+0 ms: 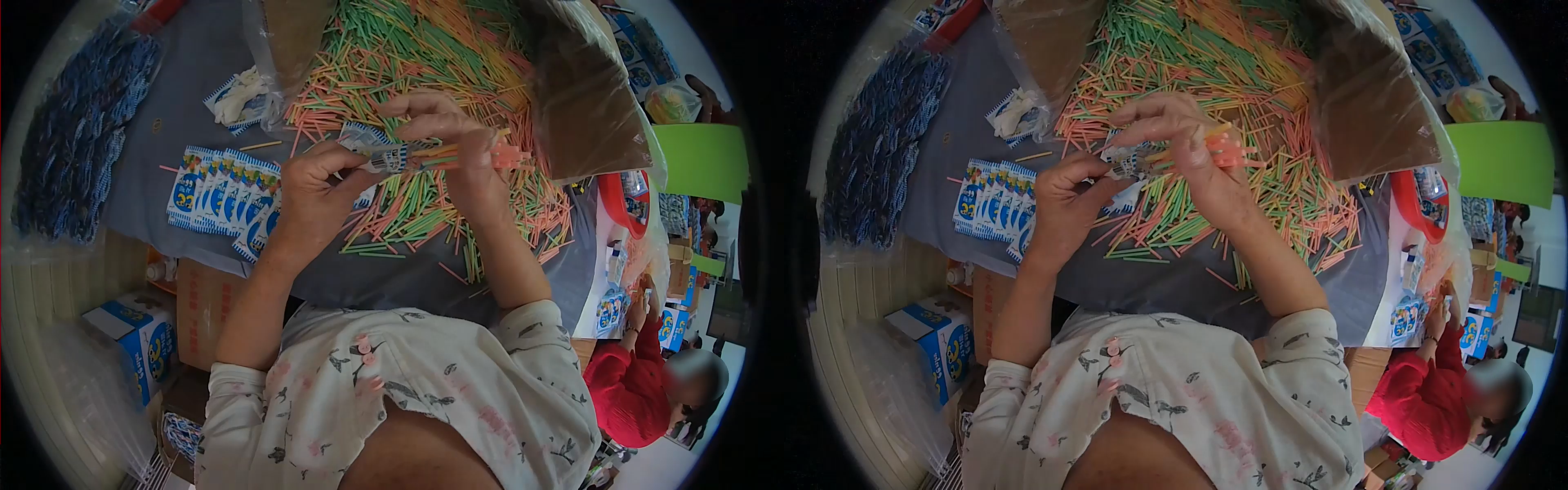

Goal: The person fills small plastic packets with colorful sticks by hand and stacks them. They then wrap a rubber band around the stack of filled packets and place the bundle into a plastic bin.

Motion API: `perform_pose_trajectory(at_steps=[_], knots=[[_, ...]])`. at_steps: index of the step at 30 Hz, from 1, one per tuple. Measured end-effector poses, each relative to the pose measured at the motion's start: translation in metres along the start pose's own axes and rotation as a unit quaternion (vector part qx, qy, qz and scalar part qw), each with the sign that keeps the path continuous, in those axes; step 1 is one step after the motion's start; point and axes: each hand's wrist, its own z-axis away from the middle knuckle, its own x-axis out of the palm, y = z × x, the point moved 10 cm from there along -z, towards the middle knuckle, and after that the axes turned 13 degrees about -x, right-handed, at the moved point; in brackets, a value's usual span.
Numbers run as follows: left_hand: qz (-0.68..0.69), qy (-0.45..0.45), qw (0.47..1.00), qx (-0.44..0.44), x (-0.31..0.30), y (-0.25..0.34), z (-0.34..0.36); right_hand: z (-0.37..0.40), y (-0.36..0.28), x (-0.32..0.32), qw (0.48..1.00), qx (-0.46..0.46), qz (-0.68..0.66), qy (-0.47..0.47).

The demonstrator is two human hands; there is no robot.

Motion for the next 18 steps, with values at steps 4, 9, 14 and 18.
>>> perform_pose_trajectory(at_steps=[4, 9, 14, 18], knots=[[0.008, -0.015, 1.000, 0.018, 0.007, 0.000, -0.001, 0.000, 0.005, 0.007, 0.994, 0.014, 0.105, -0.043], [-0.147, 0.033, 0.970, 0.191, 0.015, 0.022, 0.006, -0.002, 0.013, 0.007, 0.994, 0.087, 0.055, -0.043], [-0.008, -0.003, 0.997, 0.076, 0.015, 0.002, -0.005, -0.005, 0.013, -0.003, 0.993, 0.102, -0.023, 0.064], [0.077, -0.034, 0.996, 0.037, 0.018, -0.009, -0.006, -0.006, 0.002, -0.009, 0.989, 0.041, -0.058, 0.134]])
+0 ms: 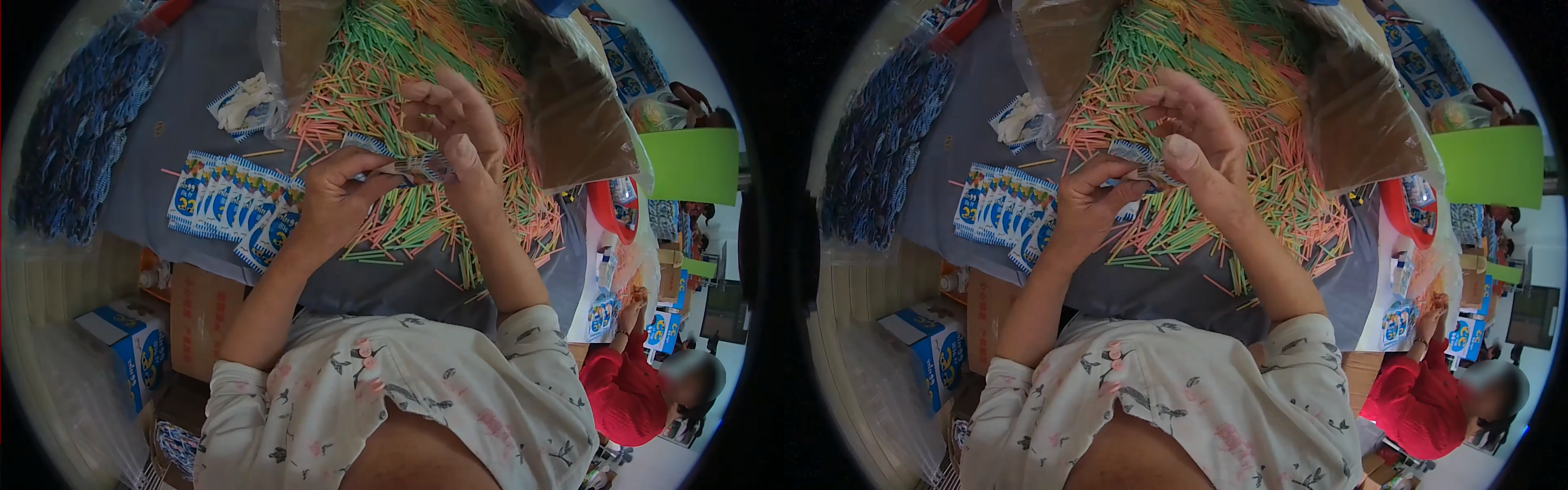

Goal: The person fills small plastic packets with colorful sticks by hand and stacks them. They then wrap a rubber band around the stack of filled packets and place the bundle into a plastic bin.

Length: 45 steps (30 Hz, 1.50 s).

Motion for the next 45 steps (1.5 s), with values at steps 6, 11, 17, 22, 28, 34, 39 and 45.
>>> perform_pose_trajectory(at_steps=[6, 11, 17, 22, 28, 34, 39, 45], knots=[[0.014, -0.069, 0.997, -0.018, 0.019, 0.001, 0.013, 0.020, 0.001, 0.031, 0.967, -0.075, 0.146, -0.192], [0.082, -0.124, 0.978, -0.146, 0.031, -0.011, 0.038, 0.021, 0.011, 0.021, 0.986, -0.002, 0.096, -0.134], [-0.193, 0.005, 0.980, -0.042, -0.015, 0.004, 0.061, 0.042, -0.015, 0.039, 0.964, -0.033, 0.115, -0.236], [-0.327, 0.082, 0.941, -0.013, -0.028, 0.019, 0.086, 0.081, 0.019, 0.057, 0.936, 0.005, 0.149, -0.319], [-0.540, 0.137, 0.830, -0.031, -0.060, 0.008, 0.087, 0.032, 0.016, -0.022, 0.836, -0.114, 0.476, -0.249], [-0.616, 0.145, 0.773, -0.045, -0.045, 0.025, 0.083, 0.013, 0.067, -0.178, 0.545, 0.026, 0.784, -0.296], [-0.646, 0.121, 0.753, 0.029, -0.011, 0.048, 0.056, 0.011, 0.103, -0.202, 0.510, 0.249, 0.741, -0.359], [-0.614, -0.043, 0.787, 0.049, 0.045, -0.018, 0.003, 0.009, 0.109, -0.197, 0.449, 0.134, 0.811, -0.351]])
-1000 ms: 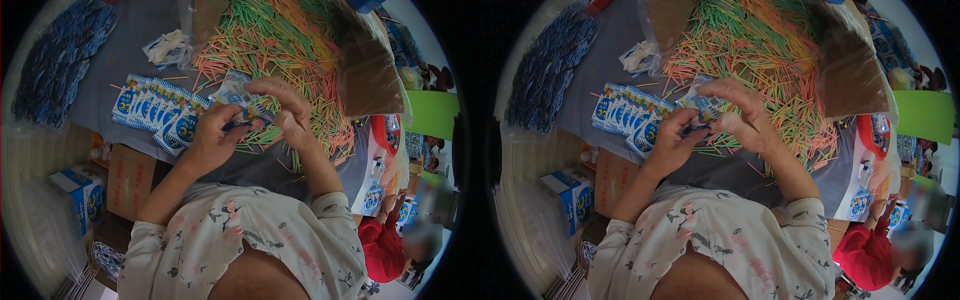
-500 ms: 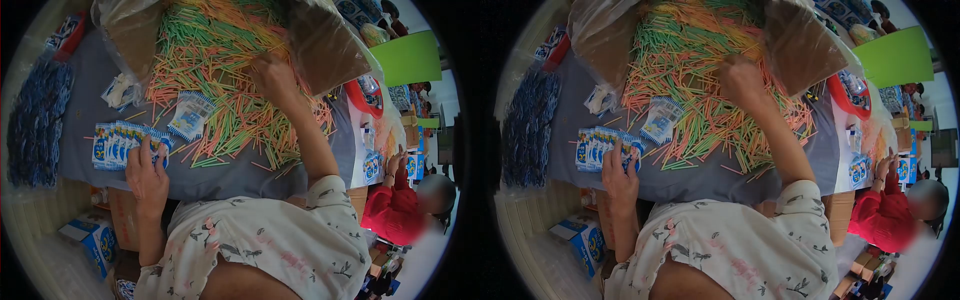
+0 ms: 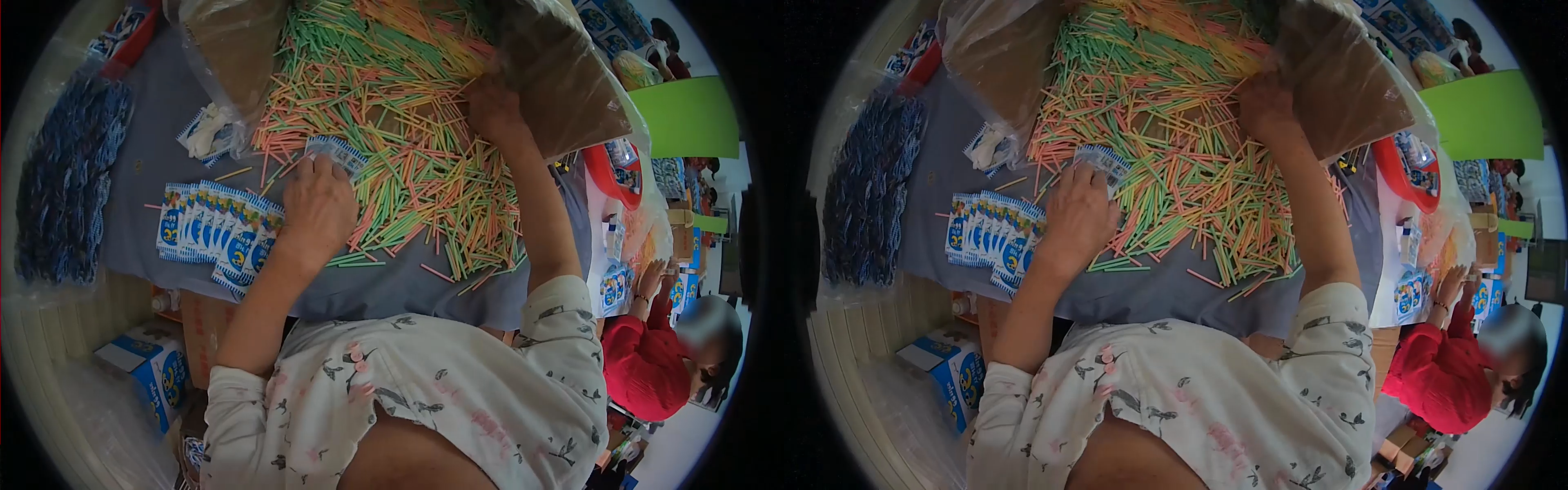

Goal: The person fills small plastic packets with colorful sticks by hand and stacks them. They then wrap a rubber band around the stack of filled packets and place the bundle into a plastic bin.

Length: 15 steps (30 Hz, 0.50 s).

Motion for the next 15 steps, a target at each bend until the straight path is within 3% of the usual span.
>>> perform_pose_trajectory(at_steps=[1, 5, 7, 11, 14, 15], knots=[[-0.021, 0.003, 1.000, 0.005, 0.002, 0.006, 0.001, 0.004, 0.002, 0.001, 0.998, -0.002, 0.056, 0.016], [-0.090, 0.040, 0.995, 0.021, 0.010, 0.018, 0.007, 0.006, 0.001, -0.002, 0.997, -0.032, 0.017, 0.075], [-0.090, 0.042, 0.995, 0.014, 0.012, 0.015, 0.004, 0.013, 0.011, -0.018, 0.987, 0.025, -0.066, 0.143], [-0.127, 0.056, 0.990, 0.024, 0.020, 0.019, 0.005, 0.018, 0.013, -0.031, 0.980, 0.076, -0.099, 0.155], [-0.047, 0.079, 0.996, 0.015, 0.009, 0.009, 0.004, 0.020, 0.015, -0.036, 0.981, 0.083, -0.067, 0.162], [-0.046, 0.079, 0.996, 0.014, 0.003, 0.005, 0.003, 0.022, 0.022, -0.032, 0.971, 0.089, -0.134, 0.176]])
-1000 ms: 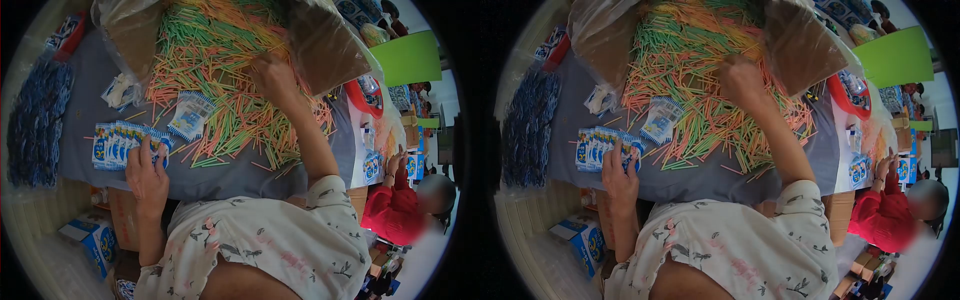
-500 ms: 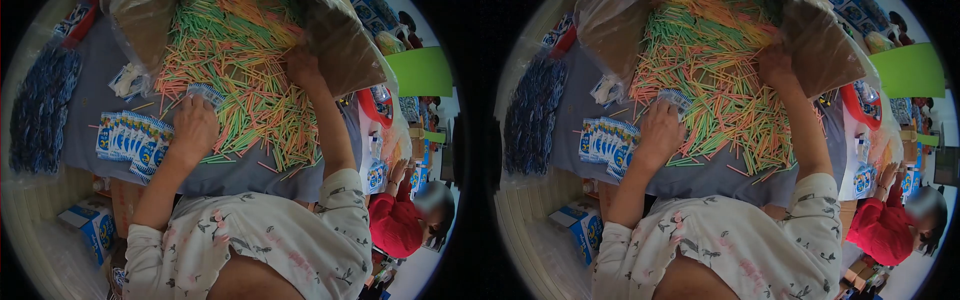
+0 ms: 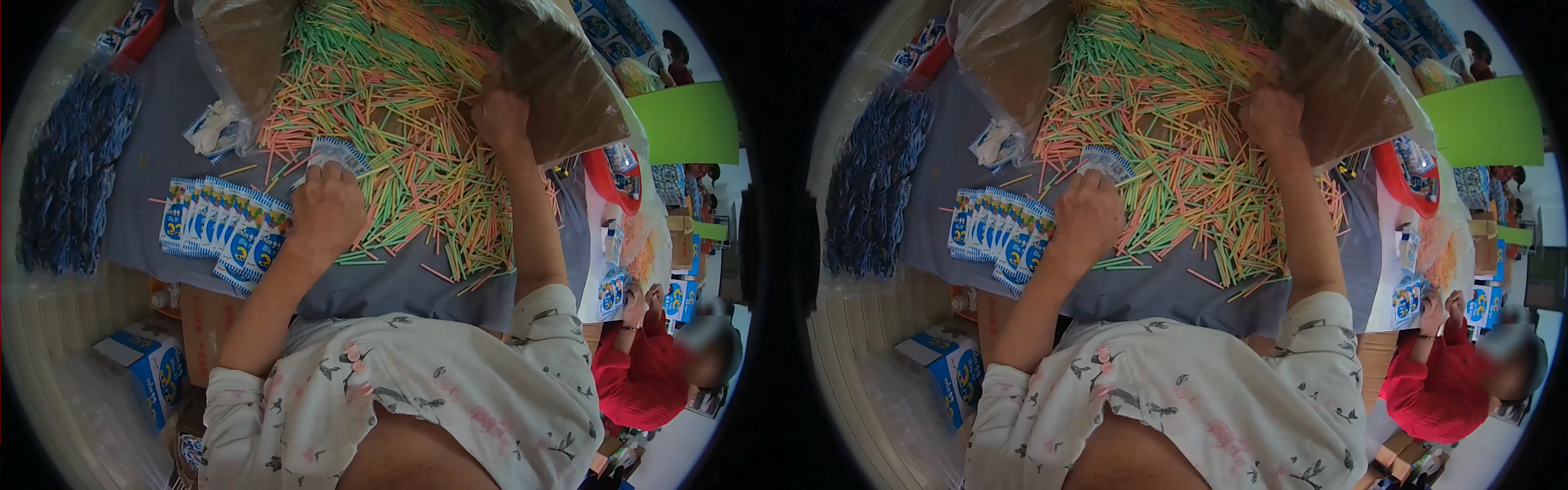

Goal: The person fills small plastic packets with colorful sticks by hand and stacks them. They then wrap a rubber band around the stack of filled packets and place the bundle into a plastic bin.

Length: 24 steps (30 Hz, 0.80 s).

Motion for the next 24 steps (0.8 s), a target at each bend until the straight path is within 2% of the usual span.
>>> perform_pose_trajectory(at_steps=[1, 2, 4, 5, 6, 7, 8, 10, 11, 13, 14, 15, 17, 18, 20, 23, 24], knots=[[0.058, -0.005, 0.998, -0.013, -0.008, -0.008, -0.004, 0.000, 0.005, 0.003, 0.998, 0.016, -0.068, 0.009], [0.114, -0.011, 0.993, -0.026, -0.015, -0.015, -0.006, 0.000, 0.004, 0.006, 0.997, 0.014, -0.069, 0.008], [0.119, -0.006, 0.992, -0.039, -0.018, -0.022, -0.009, 0.005, 0.009, -0.001, 0.976, 0.025, -0.175, 0.129], [0.124, 0.001, 0.991, -0.051, -0.020, -0.025, -0.010, 0.004, 0.013, 0.010, 0.976, 0.024, -0.175, 0.130], [0.124, 0.002, 0.991, -0.053, -0.017, -0.022, -0.009, 0.007, 0.029, 0.024, 0.913, 0.068, -0.351, 0.198], [0.064, 0.013, 0.997, -0.036, -0.009, -0.010, -0.006, 0.008, 0.036, 0.029, 0.812, 0.108, -0.514, 0.257], [0.003, 0.022, 1.000, -0.021, -0.003, -0.003, -0.002, 0.007, 0.037, 0.026, 0.811, 0.105, -0.516, 0.255], [0.005, 0.016, 1.000, -0.013, 0.003, -0.006, -0.003, 0.012, 0.032, 0.017, 0.671, 0.164, -0.688, 0.221], [0.010, 0.010, 1.000, -0.001, 0.006, -0.005, -0.004, 0.014, 0.033, 0.022, 0.672, 0.167, -0.686, 0.223], [0.020, 0.034, 0.999, 0.021, -0.004, -0.008, -0.005, 0.013, 0.014, 0.036, 0.807, 0.117, -0.561, 0.141], [0.026, 0.061, 0.997, 0.034, -0.011, -0.008, -0.004, 0.020, 0.005, 0.032, 0.914, 0.102, -0.369, 0.137], [0.027, 0.061, 0.997, 0.033, -0.010, -0.006, -0.002, 0.023, 0.000, 0.016, 0.914, 0.101, -0.368, 0.137], [0.071, 0.009, 0.997, 0.026, -0.004, -0.008, 0.004, 0.017, -0.020, -0.014, 0.872, 0.084, -0.469, 0.114], [0.068, 0.006, 0.997, 0.024, -0.005, -0.011, 0.006, 0.018, -0.017, -0.003, 0.870, 0.084, -0.473, 0.112], [0.103, 0.035, 0.994, 0.000, -0.015, -0.021, 0.002, 0.023, 0.011, 0.036, 0.815, 0.166, -0.546, 0.101], [0.134, -0.008, 0.990, -0.030, -0.007, -0.040, -0.003, 0.029, -0.019, -0.001, 0.808, 0.195, -0.553, 0.049], [0.133, -0.010, 0.991, -0.032, -0.008, -0.040, -0.001, 0.030, -0.016, 0.017, 0.807, 0.196, -0.554, 0.047]])
